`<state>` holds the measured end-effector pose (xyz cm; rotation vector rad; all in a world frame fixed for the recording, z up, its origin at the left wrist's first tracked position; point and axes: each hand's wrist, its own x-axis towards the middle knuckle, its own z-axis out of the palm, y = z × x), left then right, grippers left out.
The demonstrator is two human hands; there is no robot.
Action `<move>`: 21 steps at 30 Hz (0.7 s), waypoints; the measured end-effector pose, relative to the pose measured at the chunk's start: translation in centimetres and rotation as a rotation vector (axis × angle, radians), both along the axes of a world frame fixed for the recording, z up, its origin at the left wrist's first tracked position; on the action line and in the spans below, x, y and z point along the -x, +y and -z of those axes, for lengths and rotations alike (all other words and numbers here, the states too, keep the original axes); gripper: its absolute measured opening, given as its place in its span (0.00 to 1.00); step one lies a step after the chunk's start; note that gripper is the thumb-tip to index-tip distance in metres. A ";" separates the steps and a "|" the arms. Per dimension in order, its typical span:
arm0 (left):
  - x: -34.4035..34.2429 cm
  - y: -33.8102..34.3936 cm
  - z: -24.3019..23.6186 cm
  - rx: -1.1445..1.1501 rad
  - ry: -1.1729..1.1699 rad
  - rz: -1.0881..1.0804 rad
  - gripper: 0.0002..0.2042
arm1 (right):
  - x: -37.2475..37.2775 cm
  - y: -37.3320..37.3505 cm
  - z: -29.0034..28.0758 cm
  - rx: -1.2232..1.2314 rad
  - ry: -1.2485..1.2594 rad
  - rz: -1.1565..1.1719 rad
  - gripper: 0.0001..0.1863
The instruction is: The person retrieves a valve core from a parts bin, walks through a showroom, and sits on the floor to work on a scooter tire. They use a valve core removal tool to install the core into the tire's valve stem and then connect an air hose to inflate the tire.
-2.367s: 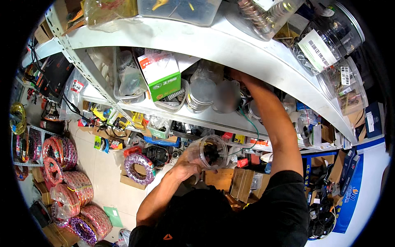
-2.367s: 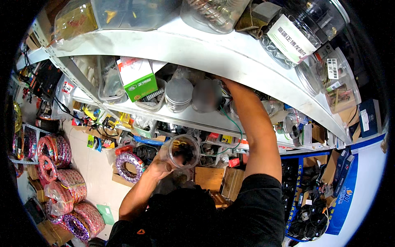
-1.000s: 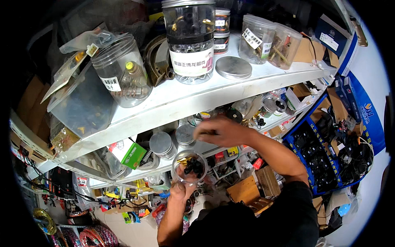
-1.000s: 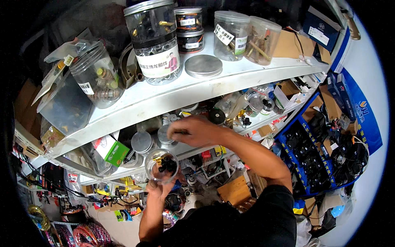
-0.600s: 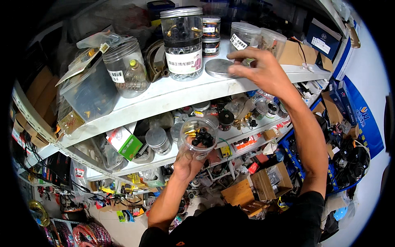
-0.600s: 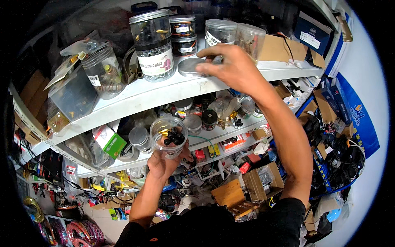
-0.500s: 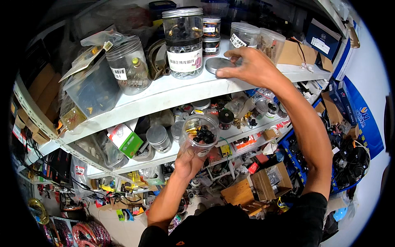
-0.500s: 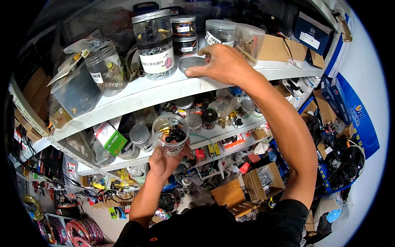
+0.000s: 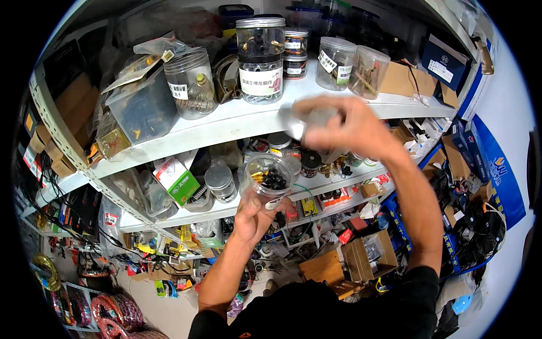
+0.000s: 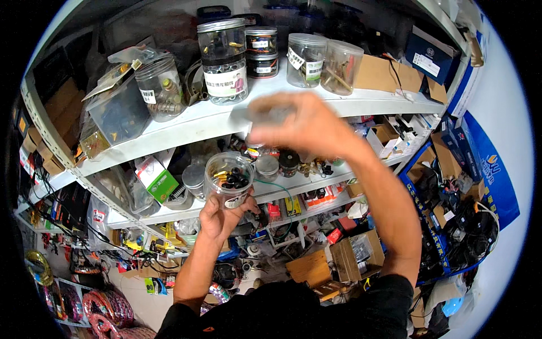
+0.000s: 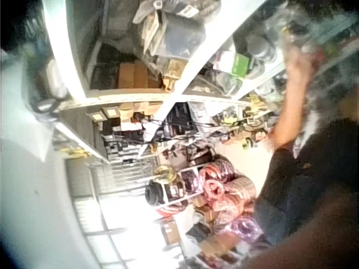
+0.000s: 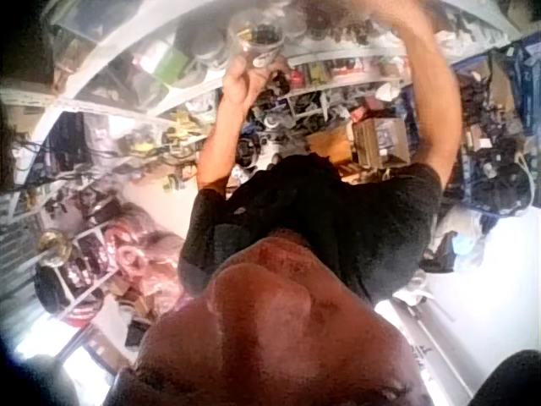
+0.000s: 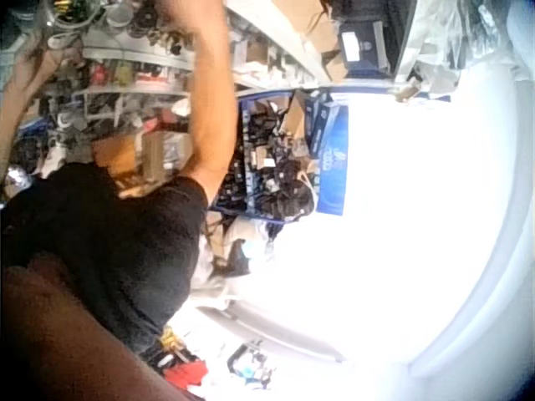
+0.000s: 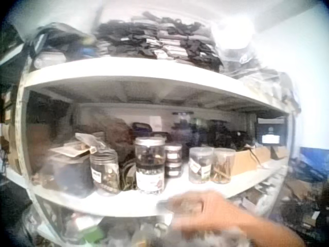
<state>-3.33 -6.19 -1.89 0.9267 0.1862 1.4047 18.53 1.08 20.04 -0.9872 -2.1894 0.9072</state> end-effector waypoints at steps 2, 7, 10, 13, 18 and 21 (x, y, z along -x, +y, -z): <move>-1.5 0.3 -0.5 0.017 -0.015 0.011 0.45 | -0.1 -2.0 3.2 -0.020 0.012 -0.188 0.34; -4.1 0.6 -1.2 0.060 -0.029 0.065 0.47 | -2.7 -2.5 4.8 0.009 0.158 -0.275 0.36; -4.3 1.6 -1.5 0.020 0.107 0.095 0.50 | -4.3 -1.5 4.9 -0.094 0.137 -0.233 0.37; -5.7 0.6 -4.4 0.008 0.184 0.127 0.50 | -5.1 -2.3 4.2 0.105 0.159 -0.249 0.36; -6.1 0.8 -3.4 0.036 0.166 0.134 0.51 | -5.9 -2.1 5.1 -0.189 0.136 -0.325 0.42; -6.8 0.7 -3.7 0.044 0.160 0.134 0.50 | -6.5 -1.4 5.6 -0.199 0.136 -0.335 0.47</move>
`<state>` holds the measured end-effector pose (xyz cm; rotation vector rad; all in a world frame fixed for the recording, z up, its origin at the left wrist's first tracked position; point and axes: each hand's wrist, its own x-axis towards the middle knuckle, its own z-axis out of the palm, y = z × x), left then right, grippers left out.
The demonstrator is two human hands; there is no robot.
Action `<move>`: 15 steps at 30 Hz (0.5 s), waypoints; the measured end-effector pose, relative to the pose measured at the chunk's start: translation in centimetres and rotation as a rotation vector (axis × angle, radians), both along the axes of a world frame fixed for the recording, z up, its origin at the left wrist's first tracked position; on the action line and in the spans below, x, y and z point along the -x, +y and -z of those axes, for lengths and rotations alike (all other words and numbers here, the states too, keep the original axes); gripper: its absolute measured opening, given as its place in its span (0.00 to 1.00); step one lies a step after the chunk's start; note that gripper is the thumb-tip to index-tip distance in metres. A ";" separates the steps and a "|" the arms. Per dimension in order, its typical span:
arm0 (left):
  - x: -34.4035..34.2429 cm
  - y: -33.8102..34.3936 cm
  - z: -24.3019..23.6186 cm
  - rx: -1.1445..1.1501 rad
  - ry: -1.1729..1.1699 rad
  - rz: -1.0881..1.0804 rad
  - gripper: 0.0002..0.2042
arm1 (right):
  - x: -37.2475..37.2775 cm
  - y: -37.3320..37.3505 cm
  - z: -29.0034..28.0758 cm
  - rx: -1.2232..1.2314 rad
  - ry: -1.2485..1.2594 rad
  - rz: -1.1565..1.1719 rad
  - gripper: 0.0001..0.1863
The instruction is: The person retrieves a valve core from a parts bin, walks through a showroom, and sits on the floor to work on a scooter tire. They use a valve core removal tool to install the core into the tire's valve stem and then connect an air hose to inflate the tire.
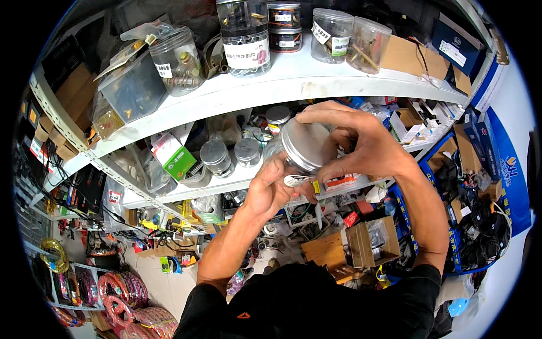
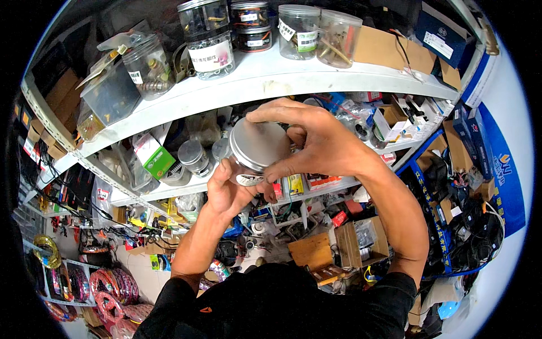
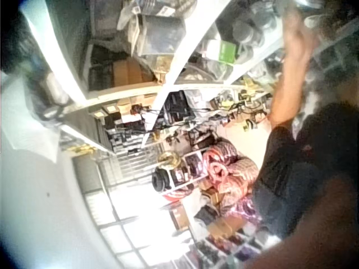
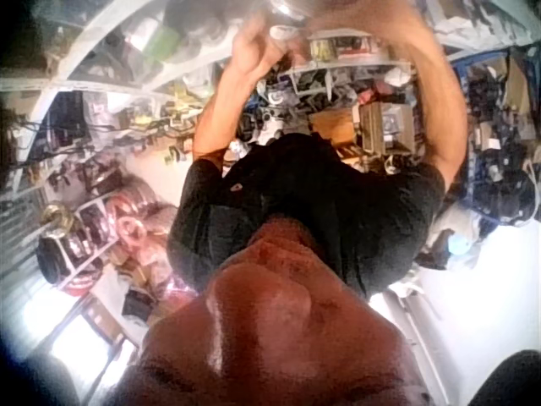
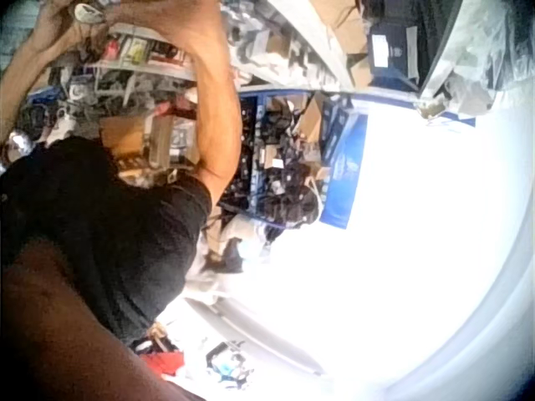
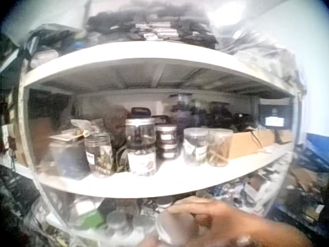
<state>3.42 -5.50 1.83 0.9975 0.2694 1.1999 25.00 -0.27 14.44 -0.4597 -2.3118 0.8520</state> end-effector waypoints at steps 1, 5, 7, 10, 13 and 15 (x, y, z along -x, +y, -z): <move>-0.4 0.0 -0.1 0.008 -0.015 -0.019 0.50 | -0.3 0.1 -0.1 -0.017 -0.002 -0.007 0.47; -2.0 -0.1 -1.1 0.027 -0.114 -0.041 0.48 | -0.4 0.1 -0.1 0.013 0.014 0.012 0.48; -2.7 0.6 -0.7 0.021 -0.196 -0.060 0.48 | -0.5 0.7 0.5 -0.006 0.042 0.011 0.48; -3.5 0.6 -1.3 -0.059 -0.037 -0.166 0.46 | -1.2 1.0 0.3 -0.018 0.019 0.065 0.47; -4.9 0.9 -2.2 -0.220 0.043 -0.444 0.46 | -1.5 0.9 0.7 0.023 0.052 0.111 0.45; -5.7 1.0 -1.5 -0.300 0.132 -0.709 0.49 | -1.4 0.7 0.3 0.056 0.087 0.128 0.44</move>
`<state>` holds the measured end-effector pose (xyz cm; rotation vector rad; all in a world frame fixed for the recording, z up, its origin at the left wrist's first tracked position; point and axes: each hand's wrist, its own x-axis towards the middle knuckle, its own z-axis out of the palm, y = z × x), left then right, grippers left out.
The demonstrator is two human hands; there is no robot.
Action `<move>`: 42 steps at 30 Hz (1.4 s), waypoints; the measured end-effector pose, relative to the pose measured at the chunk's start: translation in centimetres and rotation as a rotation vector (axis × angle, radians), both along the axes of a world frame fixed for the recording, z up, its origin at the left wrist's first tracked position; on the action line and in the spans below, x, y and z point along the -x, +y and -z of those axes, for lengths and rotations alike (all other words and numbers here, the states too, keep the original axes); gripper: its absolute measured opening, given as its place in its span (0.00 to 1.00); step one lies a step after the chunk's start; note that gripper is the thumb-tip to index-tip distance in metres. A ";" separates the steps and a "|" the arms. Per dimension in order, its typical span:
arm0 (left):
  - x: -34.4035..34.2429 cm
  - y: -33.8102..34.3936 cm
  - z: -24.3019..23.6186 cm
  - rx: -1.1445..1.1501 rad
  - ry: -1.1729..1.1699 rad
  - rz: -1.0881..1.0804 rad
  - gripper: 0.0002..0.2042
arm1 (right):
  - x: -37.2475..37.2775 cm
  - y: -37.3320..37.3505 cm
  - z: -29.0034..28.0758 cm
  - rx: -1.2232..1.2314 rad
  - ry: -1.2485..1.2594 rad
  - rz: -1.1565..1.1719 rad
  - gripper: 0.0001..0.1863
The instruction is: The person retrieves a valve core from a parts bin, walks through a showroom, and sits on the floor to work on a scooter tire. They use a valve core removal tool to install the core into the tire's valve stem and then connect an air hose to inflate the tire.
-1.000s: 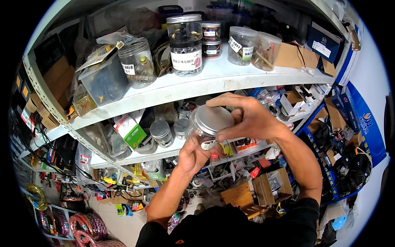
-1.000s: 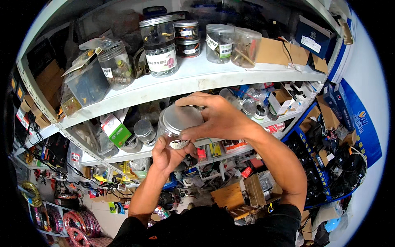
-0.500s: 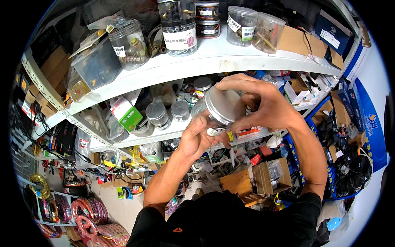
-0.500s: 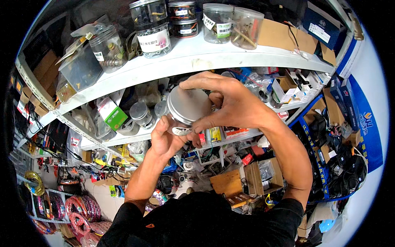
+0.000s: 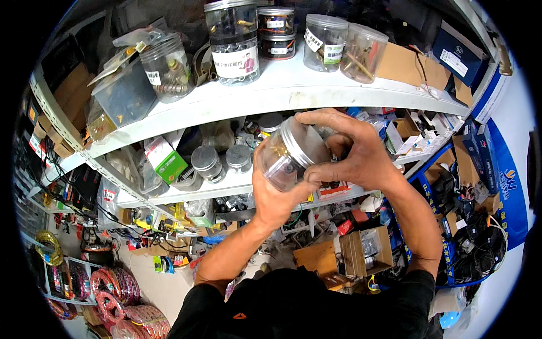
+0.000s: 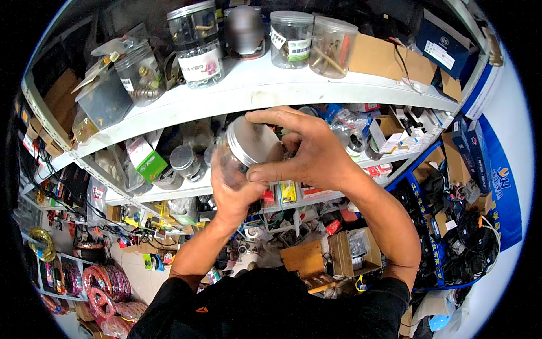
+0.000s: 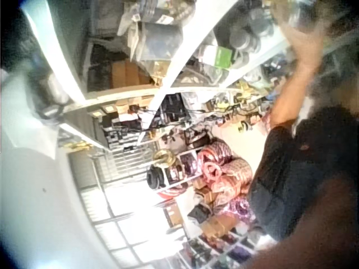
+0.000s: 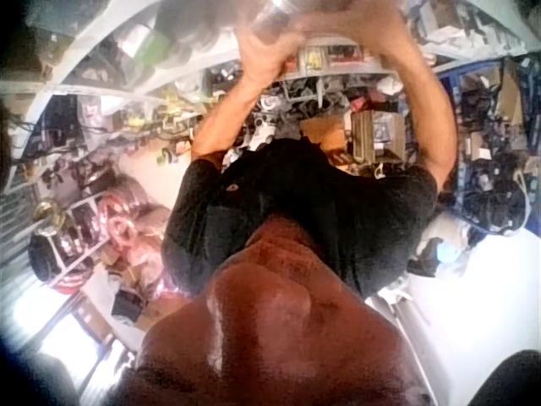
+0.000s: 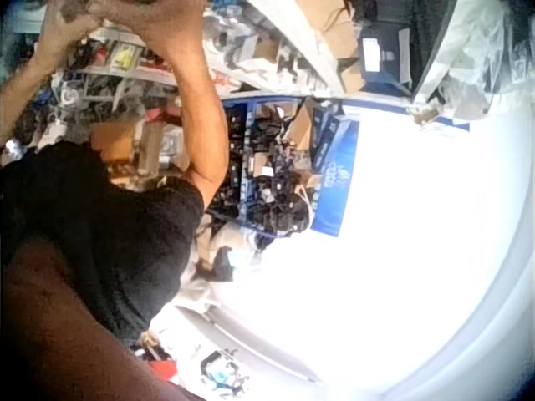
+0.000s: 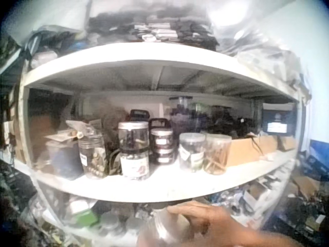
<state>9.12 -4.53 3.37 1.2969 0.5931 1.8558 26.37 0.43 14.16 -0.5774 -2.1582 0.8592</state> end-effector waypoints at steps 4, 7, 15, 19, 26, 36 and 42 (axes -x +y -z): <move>-1.9 1.1 0.7 -0.130 -0.042 -0.110 0.52 | -0.1 0.2 -0.5 0.054 0.064 -0.045 0.41; -1.7 2.1 -0.7 -0.080 -0.085 0.065 0.53 | -0.6 1.1 -1.4 -0.101 0.020 0.004 0.37; 2.0 2.9 -0.9 -0.045 -0.095 0.036 0.30 | 1.9 9.3 -9.5 -0.530 -0.168 0.367 0.43; 3.2 2.4 -0.8 -0.048 -0.124 0.060 0.25 | 4.6 12.9 -8.6 -0.552 -0.251 0.449 0.45; 5.0 1.6 -0.3 -0.035 -0.127 0.061 0.21 | 5.2 12.1 -7.6 -0.668 -0.040 0.437 0.29; 4.9 2.1 0.8 0.112 -0.179 0.086 0.16 | 4.1 1.6 4.9 -0.023 0.115 -0.074 0.08; 3.4 2.3 4.2 0.583 -0.379 0.274 0.17 | 5.6 0.5 9.3 -0.451 -0.256 0.011 0.07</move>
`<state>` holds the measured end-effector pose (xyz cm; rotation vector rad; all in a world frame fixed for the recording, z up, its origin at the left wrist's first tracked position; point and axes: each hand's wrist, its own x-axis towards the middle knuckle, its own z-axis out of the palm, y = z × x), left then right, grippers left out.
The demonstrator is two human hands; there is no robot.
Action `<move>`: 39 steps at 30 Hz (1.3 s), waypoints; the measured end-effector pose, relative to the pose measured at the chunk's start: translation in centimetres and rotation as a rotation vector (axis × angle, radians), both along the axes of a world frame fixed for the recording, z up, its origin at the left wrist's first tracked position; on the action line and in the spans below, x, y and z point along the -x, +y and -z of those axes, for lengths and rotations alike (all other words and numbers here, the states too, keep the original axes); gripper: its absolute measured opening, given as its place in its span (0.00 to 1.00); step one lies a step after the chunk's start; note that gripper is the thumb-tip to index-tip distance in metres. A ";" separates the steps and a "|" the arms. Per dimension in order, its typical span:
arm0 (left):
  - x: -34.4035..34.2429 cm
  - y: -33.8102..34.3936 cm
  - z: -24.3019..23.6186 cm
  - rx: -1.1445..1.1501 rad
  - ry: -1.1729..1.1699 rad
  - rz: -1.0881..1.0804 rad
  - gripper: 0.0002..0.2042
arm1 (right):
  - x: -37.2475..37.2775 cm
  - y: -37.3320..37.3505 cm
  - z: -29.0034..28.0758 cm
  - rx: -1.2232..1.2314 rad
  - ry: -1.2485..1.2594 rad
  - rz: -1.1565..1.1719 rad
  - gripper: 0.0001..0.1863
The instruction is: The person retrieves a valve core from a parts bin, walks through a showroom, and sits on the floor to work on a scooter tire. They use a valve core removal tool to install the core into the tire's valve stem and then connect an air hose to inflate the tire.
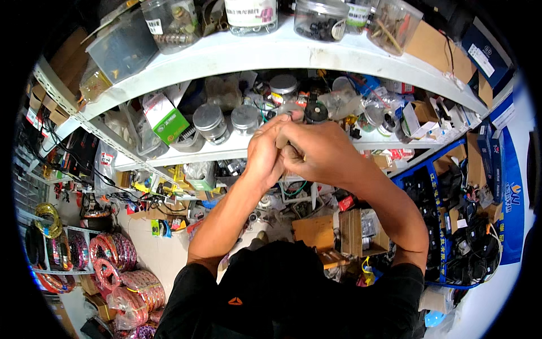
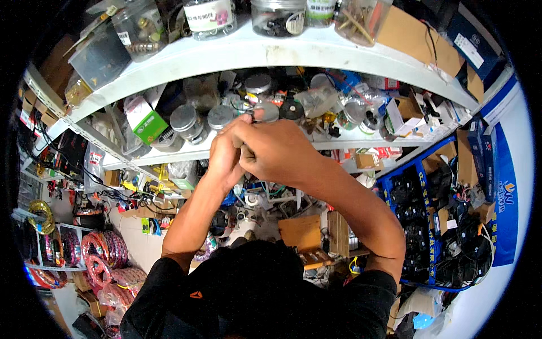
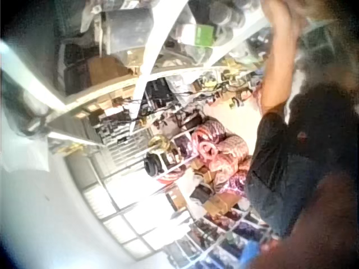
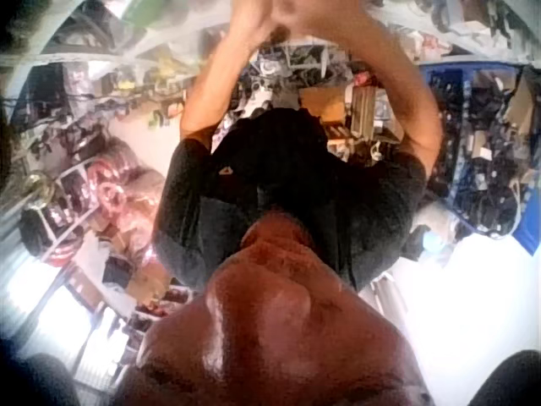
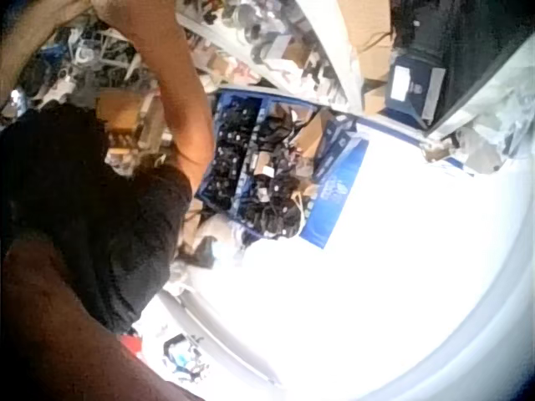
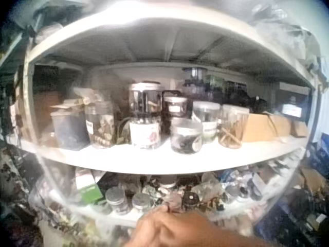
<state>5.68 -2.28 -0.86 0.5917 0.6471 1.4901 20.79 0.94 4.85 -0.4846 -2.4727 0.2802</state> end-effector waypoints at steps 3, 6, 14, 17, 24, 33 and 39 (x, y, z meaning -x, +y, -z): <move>-0.2 -0.6 3.5 0.178 -0.156 0.064 0.15 | 1.0 0.1 2.8 -0.074 -0.118 0.024 0.07; 0.0 -1.4 7.9 0.314 -0.206 0.055 0.14 | 1.2 0.2 5.1 0.107 -0.215 -0.034 0.11; 3.4 -3.1 6.9 0.296 -0.138 -0.141 0.11 | 0.3 1.7 4.4 0.956 0.146 -0.202 0.21; 4.1 -3.7 5.2 0.195 -0.087 -0.207 0.12 | 0.5 1.7 4.4 0.975 0.293 -0.261 0.22; 5.0 -5.6 2.5 0.062 0.093 -0.265 0.11 | 3.3 0.6 4.8 0.818 0.422 -0.085 0.14; 5.4 -6.1 2.0 -0.061 0.174 -0.341 0.08 | 5.7 0.5 5.4 0.830 0.495 -0.076 0.13; 5.4 -5.9 1.8 -0.042 0.145 -0.336 0.07 | 7.2 0.1 5.9 0.836 0.532 -0.016 0.12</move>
